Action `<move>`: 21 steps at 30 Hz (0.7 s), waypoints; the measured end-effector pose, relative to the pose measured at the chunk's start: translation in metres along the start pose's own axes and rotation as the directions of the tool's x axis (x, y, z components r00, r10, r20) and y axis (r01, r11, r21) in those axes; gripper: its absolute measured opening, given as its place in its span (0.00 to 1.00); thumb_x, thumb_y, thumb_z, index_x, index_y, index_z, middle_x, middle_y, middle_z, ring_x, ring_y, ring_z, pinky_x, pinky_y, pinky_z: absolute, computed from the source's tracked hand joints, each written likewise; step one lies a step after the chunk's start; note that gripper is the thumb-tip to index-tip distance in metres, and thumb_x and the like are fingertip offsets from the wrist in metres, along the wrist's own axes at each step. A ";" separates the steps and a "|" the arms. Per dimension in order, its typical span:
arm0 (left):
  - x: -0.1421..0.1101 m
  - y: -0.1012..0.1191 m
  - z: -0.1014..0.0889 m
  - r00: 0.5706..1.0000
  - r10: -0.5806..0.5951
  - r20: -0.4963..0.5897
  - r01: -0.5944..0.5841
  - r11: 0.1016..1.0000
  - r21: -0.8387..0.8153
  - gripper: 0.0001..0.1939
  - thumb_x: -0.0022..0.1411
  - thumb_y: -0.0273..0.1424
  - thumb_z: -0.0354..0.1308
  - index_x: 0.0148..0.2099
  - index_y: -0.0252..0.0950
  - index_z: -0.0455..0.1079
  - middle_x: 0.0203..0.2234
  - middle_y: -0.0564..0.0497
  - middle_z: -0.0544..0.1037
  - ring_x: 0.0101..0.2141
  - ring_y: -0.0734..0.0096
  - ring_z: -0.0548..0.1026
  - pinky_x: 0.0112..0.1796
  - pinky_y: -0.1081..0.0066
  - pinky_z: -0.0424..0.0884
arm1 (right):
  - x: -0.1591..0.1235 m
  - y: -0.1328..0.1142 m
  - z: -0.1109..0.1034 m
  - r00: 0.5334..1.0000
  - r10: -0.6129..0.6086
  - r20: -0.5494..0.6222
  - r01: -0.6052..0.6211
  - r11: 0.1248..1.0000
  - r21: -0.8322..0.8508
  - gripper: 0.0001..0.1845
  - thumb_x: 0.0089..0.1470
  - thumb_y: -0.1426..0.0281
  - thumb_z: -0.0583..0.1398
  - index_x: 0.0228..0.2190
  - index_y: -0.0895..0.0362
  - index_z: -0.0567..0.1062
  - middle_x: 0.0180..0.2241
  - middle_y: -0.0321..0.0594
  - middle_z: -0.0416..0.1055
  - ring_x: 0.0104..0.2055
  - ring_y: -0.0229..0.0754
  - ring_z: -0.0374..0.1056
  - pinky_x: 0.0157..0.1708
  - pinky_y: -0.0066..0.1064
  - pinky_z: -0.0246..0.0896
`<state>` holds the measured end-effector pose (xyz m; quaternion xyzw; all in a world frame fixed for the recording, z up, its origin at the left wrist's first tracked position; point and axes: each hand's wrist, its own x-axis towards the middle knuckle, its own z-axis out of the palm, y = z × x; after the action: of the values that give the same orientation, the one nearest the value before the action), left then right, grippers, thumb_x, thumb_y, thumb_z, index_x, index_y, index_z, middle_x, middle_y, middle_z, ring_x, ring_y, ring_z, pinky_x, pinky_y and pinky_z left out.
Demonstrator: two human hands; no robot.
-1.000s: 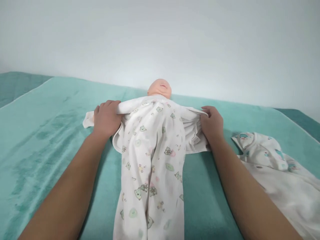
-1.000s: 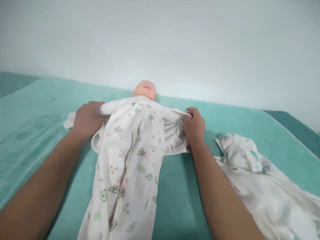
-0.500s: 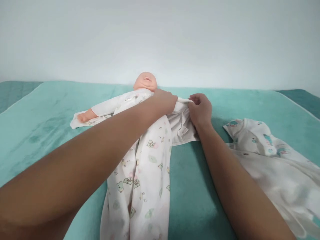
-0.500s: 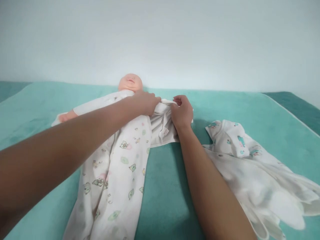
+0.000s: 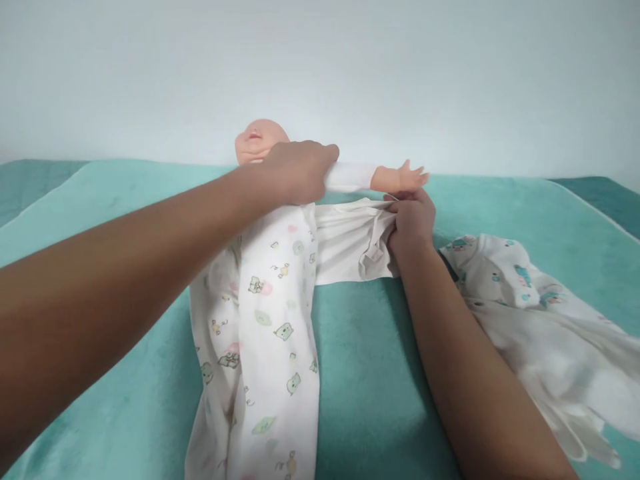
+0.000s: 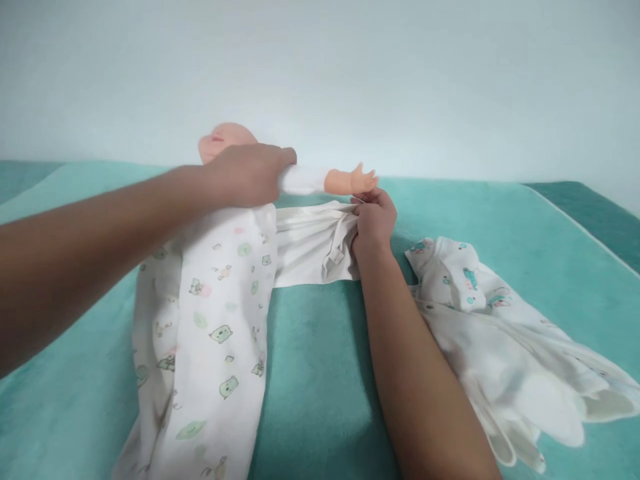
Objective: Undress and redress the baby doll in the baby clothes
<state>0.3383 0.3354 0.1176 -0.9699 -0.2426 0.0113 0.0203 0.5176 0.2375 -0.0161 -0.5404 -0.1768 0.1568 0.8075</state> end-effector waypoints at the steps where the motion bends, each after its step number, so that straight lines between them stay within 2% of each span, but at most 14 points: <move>1: 0.001 0.005 0.006 1.000 0.018 -0.003 -0.018 1.000 0.002 0.18 0.57 0.26 0.50 0.50 0.36 0.67 0.37 0.45 0.75 0.35 0.60 0.74 0.35 0.63 0.67 | 0.002 0.000 -0.002 1.000 0.013 0.019 -0.014 0.999 0.044 0.11 0.39 0.71 0.57 0.31 0.52 0.69 0.35 0.37 0.72 0.37 0.42 0.73 0.36 0.37 0.70; 3: 0.005 0.016 0.017 0.999 0.021 0.030 -0.021 1.000 -0.004 0.17 0.57 0.28 0.53 0.50 0.36 0.68 0.39 0.44 0.75 0.38 0.58 0.74 0.37 0.62 0.68 | 0.006 -0.001 -0.007 0.999 0.033 0.028 -0.036 0.995 0.097 0.12 0.42 0.67 0.57 0.34 0.52 0.69 0.40 0.39 0.72 0.41 0.43 0.73 0.37 0.38 0.70; 5: 0.008 0.020 0.025 0.997 -0.008 0.082 0.012 0.999 -0.047 0.16 0.56 0.29 0.56 0.48 0.37 0.70 0.40 0.44 0.76 0.40 0.57 0.75 0.41 0.62 0.68 | 0.008 -0.004 -0.010 1.000 0.022 -0.003 -0.022 0.999 0.043 0.11 0.45 0.66 0.56 0.35 0.51 0.68 0.41 0.40 0.71 0.43 0.44 0.72 0.38 0.39 0.70; 7: 0.003 0.015 0.028 0.998 -0.040 0.055 0.047 0.990 -0.133 0.15 0.57 0.32 0.56 0.48 0.38 0.71 0.42 0.46 0.76 0.43 0.55 0.74 0.43 0.60 0.68 | 0.003 -0.009 -0.008 0.995 -0.102 -0.011 0.100 0.984 -0.147 0.08 0.47 0.66 0.56 0.33 0.51 0.68 0.39 0.39 0.72 0.44 0.44 0.70 0.42 0.41 0.68; 8: -0.004 0.009 0.030 0.998 -0.070 0.011 0.071 0.980 -0.185 0.15 0.59 0.34 0.56 0.48 0.39 0.72 0.43 0.47 0.76 0.45 0.54 0.74 0.45 0.59 0.68 | -0.002 -0.011 -0.004 0.980 -0.194 0.035 0.196 0.946 -0.258 0.06 0.49 0.66 0.57 0.33 0.51 0.68 0.38 0.39 0.72 0.45 0.44 0.70 0.45 0.42 0.67; 10: -0.025 -0.007 0.033 0.978 -0.175 -0.115 0.133 0.945 -0.300 0.15 0.61 0.38 0.53 0.49 0.41 0.71 0.45 0.47 0.76 0.48 0.53 0.72 0.47 0.58 0.67 | -0.020 -0.016 0.008 0.914 -0.320 0.250 0.399 0.820 -0.410 0.04 0.53 0.65 0.58 0.33 0.50 0.70 0.38 0.38 0.72 0.47 0.45 0.68 0.51 0.43 0.63; 11: -0.038 -0.016 0.036 0.955 -0.236 -0.177 0.160 0.918 -0.363 0.16 0.63 0.40 0.52 0.48 0.41 0.71 0.46 0.47 0.75 0.49 0.53 0.72 0.48 0.57 0.67 | -0.030 -0.018 0.016 0.861 -0.326 0.390 0.484 0.760 -0.433 0.04 0.55 0.64 0.58 0.33 0.50 0.71 0.39 0.38 0.73 0.48 0.46 0.68 0.53 0.44 0.61; 13: -0.067 -0.031 0.046 0.889 -0.377 -0.259 0.208 0.837 -0.505 0.16 0.64 0.43 0.51 0.49 0.42 0.69 0.47 0.47 0.74 0.49 0.55 0.71 0.48 0.58 0.68 | -0.051 -0.021 0.031 0.732 -0.252 0.633 0.600 0.680 -0.422 0.07 0.57 0.61 0.58 0.35 0.50 0.72 0.44 0.39 0.73 0.52 0.48 0.66 0.57 0.47 0.56; 15: -0.091 -0.041 0.058 0.834 -0.491 -0.253 0.240 0.735 -0.634 0.18 0.63 0.46 0.52 0.51 0.43 0.67 0.46 0.47 0.73 0.46 0.58 0.72 0.46 0.60 0.69 | -0.066 -0.022 0.043 0.634 -0.175 0.754 0.662 0.626 -0.411 0.09 0.57 0.59 0.60 0.36 0.50 0.72 0.50 0.41 0.71 0.58 0.51 0.63 0.61 0.52 0.49; 16: -0.100 -0.044 0.065 0.818 -0.524 -0.237 0.246 0.692 -0.678 0.19 0.63 0.47 0.53 0.52 0.43 0.65 0.45 0.48 0.73 0.44 0.60 0.72 0.44 0.61 0.70 | -0.070 -0.021 0.046 0.611 -0.152 0.777 0.676 0.610 -0.413 0.10 0.56 0.58 0.61 0.37 0.50 0.72 0.53 0.41 0.70 0.60 0.53 0.61 0.62 0.54 0.47; 18: -0.109 -0.046 0.078 0.798 -0.548 -0.249 0.228 0.658 -0.718 0.21 0.61 0.47 0.56 0.51 0.44 0.64 0.43 0.49 0.72 0.43 0.61 0.72 0.43 0.62 0.70 | -0.073 -0.019 0.049 0.606 -0.114 0.787 0.671 0.605 -0.429 0.13 0.55 0.56 0.63 0.37 0.50 0.71 0.56 0.42 0.66 0.61 0.54 0.58 0.62 0.55 0.46; 20: -0.110 -0.045 0.088 0.760 -0.540 -0.360 0.165 0.697 -0.698 0.18 0.59 0.46 0.60 0.47 0.43 0.64 0.43 0.49 0.71 0.45 0.61 0.70 0.46 0.61 0.69 | -0.070 -0.016 0.049 0.602 -0.083 0.794 0.655 0.619 -0.432 0.15 0.53 0.54 0.64 0.36 0.50 0.71 0.57 0.41 0.64 0.62 0.53 0.58 0.61 0.53 0.48; 21: -0.108 -0.043 0.092 0.728 -0.527 -0.439 0.130 0.734 -0.667 0.17 0.58 0.45 0.61 0.43 0.43 0.64 0.43 0.48 0.71 0.47 0.60 0.69 0.47 0.60 0.68 | -0.069 -0.014 0.049 0.598 -0.075 0.798 0.651 0.627 -0.429 0.16 0.53 0.53 0.64 0.35 0.50 0.71 0.57 0.41 0.63 0.62 0.53 0.57 0.61 0.52 0.50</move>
<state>0.2199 0.3261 0.0293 -0.8134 -0.3913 -0.3778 -0.2064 0.4352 0.2415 0.0062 -0.6382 -0.6363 0.0922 0.4234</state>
